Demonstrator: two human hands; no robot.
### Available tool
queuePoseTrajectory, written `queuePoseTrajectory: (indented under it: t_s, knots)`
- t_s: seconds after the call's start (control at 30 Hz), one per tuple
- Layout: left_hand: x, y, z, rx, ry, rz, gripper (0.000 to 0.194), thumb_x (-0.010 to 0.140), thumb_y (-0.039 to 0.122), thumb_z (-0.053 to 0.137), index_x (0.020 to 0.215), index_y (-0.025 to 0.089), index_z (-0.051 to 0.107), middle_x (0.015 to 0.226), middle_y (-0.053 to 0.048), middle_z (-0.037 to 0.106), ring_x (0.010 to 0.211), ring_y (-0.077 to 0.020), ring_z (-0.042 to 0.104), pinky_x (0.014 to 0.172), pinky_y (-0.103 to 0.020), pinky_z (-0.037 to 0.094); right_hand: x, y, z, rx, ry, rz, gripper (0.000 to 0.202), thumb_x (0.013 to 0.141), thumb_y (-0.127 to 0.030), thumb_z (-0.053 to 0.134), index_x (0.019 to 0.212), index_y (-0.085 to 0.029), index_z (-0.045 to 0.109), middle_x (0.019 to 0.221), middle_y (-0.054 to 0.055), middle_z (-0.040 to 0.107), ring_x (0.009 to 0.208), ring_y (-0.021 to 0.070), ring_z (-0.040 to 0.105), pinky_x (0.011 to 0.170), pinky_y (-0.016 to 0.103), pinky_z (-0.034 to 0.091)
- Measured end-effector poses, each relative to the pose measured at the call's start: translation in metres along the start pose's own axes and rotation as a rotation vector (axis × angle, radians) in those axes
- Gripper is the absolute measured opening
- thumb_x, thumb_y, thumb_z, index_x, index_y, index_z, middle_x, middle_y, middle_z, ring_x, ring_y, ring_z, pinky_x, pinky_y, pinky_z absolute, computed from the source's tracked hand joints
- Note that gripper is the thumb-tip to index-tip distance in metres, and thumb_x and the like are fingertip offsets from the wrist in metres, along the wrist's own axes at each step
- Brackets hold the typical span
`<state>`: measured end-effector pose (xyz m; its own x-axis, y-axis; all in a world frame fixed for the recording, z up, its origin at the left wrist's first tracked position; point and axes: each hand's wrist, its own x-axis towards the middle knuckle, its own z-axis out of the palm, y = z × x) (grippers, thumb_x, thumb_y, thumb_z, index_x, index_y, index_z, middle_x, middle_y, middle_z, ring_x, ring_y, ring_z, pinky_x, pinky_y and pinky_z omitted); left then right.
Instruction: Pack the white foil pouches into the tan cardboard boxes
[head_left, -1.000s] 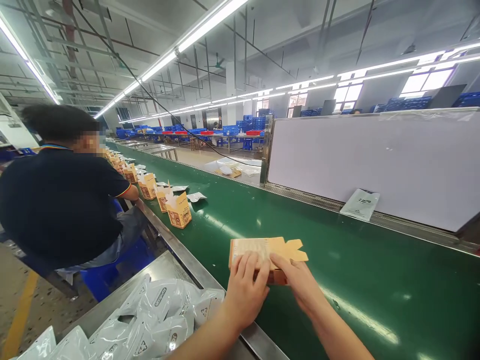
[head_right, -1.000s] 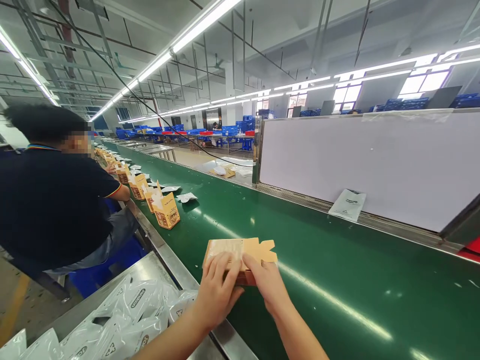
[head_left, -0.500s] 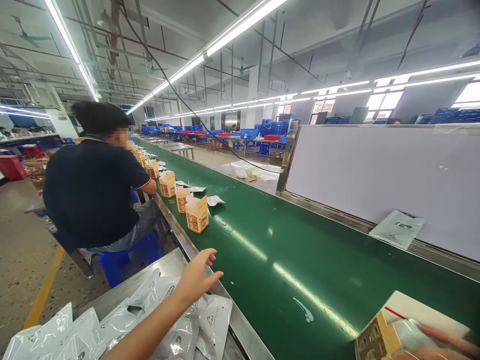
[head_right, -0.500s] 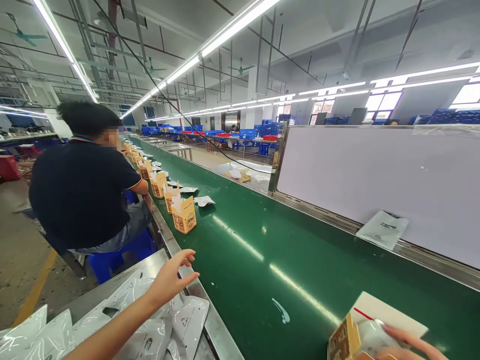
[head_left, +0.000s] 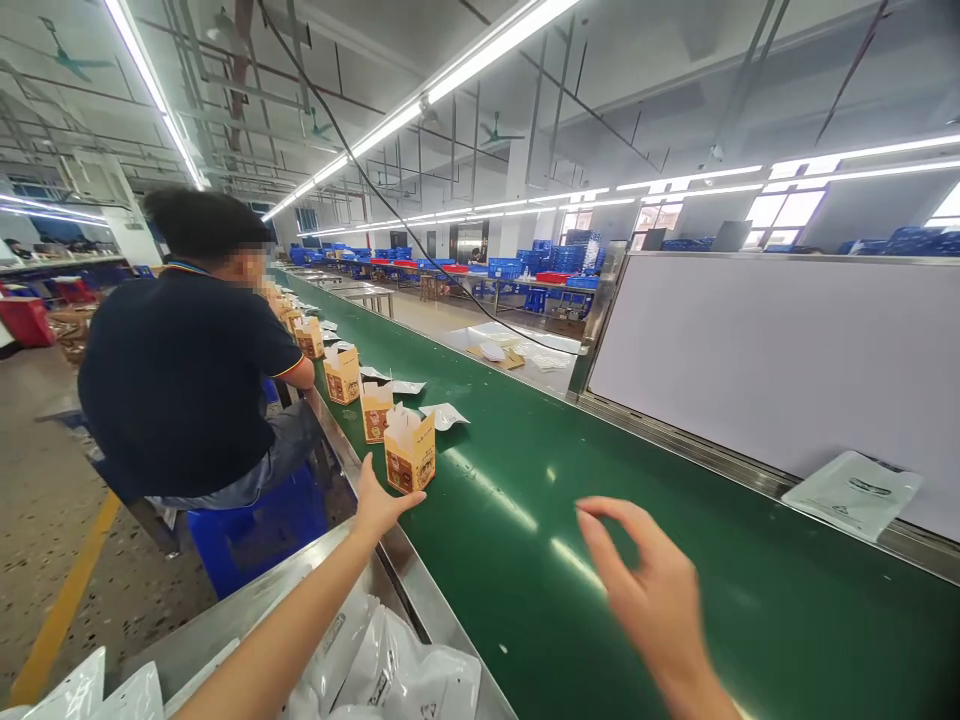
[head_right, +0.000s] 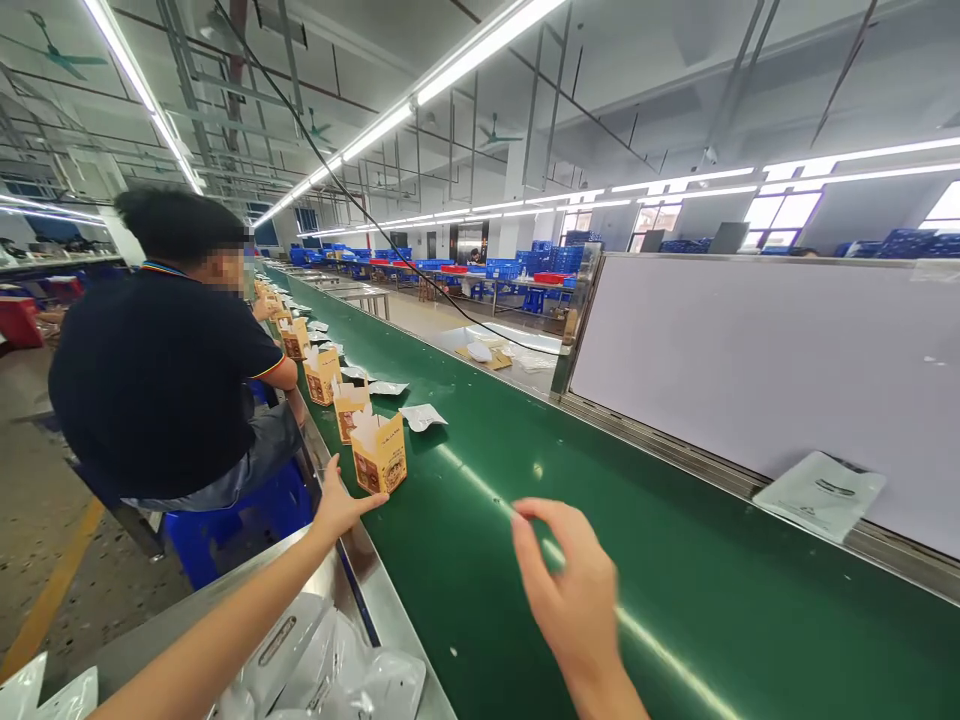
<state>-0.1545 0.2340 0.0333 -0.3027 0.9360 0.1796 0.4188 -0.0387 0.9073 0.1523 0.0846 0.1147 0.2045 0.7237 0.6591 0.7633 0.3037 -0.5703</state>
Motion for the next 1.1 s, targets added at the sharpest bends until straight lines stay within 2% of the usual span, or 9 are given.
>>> queuePoseTrajectory:
  t_s: [0.13, 0.27, 0.4, 0.53, 0.63, 0.7, 0.9, 1.0, 1.1]
  knots:
    - [0.021, -0.003, 0.031, -0.146, -0.04, 0.024, 0.101, 0.049, 0.028, 0.081, 0.129, 0.016, 0.021, 0.134, -0.021, 0.041, 0.128, -0.0305, 0.039, 0.106, -0.046, 0.032, 0.092, 0.003, 0.132, -0.04, -0.188, -0.089, 0.044, 0.091, -0.049, 0.036, 0.109, -0.017, 0.061, 0.109, 0.01, 0.06, 0.101, 0.022, 0.057, 0.085, 0.034, 0.046]
    - [0.012, 0.002, 0.037, -0.237, -0.149, 0.068, 0.07, 0.053, 0.016, 0.074, 0.113, 0.02, 0.038, 0.113, -0.009, 0.06, 0.11, -0.0244, 0.057, 0.097, -0.04, 0.044, 0.145, 0.033, 0.229, -0.089, -0.261, -0.096, 0.053, 0.089, -0.055, 0.042, 0.12, -0.013, 0.054, 0.114, 0.011, 0.057, 0.104, 0.0242, 0.056, 0.085, 0.041, 0.047]
    - [-0.018, 0.026, 0.021, -0.135, -0.192, 0.159, 0.066, 0.05, 0.01, 0.07, 0.109, 0.021, 0.044, 0.105, -0.003, 0.062, 0.102, -0.0253, 0.059, 0.093, -0.043, 0.047, 0.144, 0.061, 0.286, -0.083, -0.334, -0.092, 0.037, 0.09, -0.047, 0.049, 0.109, -0.016, 0.058, 0.104, 0.007, 0.059, 0.09, 0.0175, 0.059, 0.079, 0.037, 0.051]
    - [-0.039, 0.053, 0.002, 0.034, -0.2, 0.262, 0.062, 0.054, 0.01, 0.066, 0.111, 0.022, 0.045, 0.11, -0.002, 0.059, 0.106, -0.0248, 0.056, 0.092, -0.042, 0.046, 0.13, 0.069, 0.304, -0.024, -0.324, -0.087, 0.025, 0.091, -0.039, 0.051, 0.095, -0.017, 0.06, 0.093, 0.004, 0.061, 0.078, 0.0125, 0.058, 0.071, 0.03, 0.051]
    - [-0.047, 0.064, -0.006, 0.068, -0.224, 0.339, 0.067, 0.054, 0.005, 0.061, 0.116, 0.025, 0.043, 0.118, -0.002, 0.056, 0.112, -0.0225, 0.053, 0.095, -0.039, 0.044, 0.13, 0.063, 0.277, 0.032, -0.209, -0.075, 0.024, 0.092, -0.038, 0.05, 0.086, -0.017, 0.06, 0.084, 0.002, 0.061, 0.068, 0.0096, 0.056, 0.065, 0.026, 0.05]
    - [-0.053, 0.068, -0.009, 0.091, -0.24, 0.377, 0.069, 0.055, 0.004, 0.06, 0.118, 0.026, 0.041, 0.12, -0.002, 0.054, 0.112, -0.0217, 0.052, 0.096, -0.038, 0.043, 0.129, 0.057, 0.234, 0.073, -0.072, -0.076, 0.024, 0.09, -0.037, 0.052, 0.084, -0.015, 0.06, 0.078, 0.001, 0.06, 0.065, 0.0095, 0.055, 0.062, 0.025, 0.049]
    - [-0.082, 0.073, -0.011, 0.109, -0.254, 0.384, 0.067, 0.056, 0.008, 0.062, 0.117, 0.024, 0.04, 0.119, -0.004, 0.054, 0.11, -0.0233, 0.053, 0.095, -0.042, 0.043, 0.072, 0.003, 0.031, 0.157, 0.384, -0.212, 0.008, 0.078, -0.018, 0.063, 0.085, -0.02, 0.066, 0.082, 0.002, 0.06, 0.071, 0.0136, 0.057, 0.059, 0.026, 0.046]
    - [-0.103, 0.08, -0.007, 0.091, -0.287, 0.356, 0.062, 0.058, 0.012, 0.063, 0.115, 0.024, 0.041, 0.115, -0.004, 0.056, 0.106, -0.0243, 0.055, 0.089, -0.042, 0.047, 0.031, -0.033, -0.036, 0.115, 0.235, -0.555, 0.026, 0.074, -0.001, 0.061, 0.09, -0.021, 0.065, 0.082, 0.001, 0.058, 0.069, 0.0118, 0.055, 0.058, 0.024, 0.044]
    - [-0.125, 0.087, -0.003, 0.088, -0.313, 0.435, 0.066, 0.057, 0.008, 0.062, 0.117, 0.025, 0.04, 0.116, -0.004, 0.055, 0.107, -0.0234, 0.054, 0.091, -0.041, 0.047, 0.01, -0.052, -0.056, 0.04, -0.058, -0.749, 0.026, 0.079, 0.003, 0.05, 0.093, -0.017, 0.061, 0.077, 0.003, 0.057, 0.069, 0.0127, 0.052, 0.058, 0.025, 0.044]
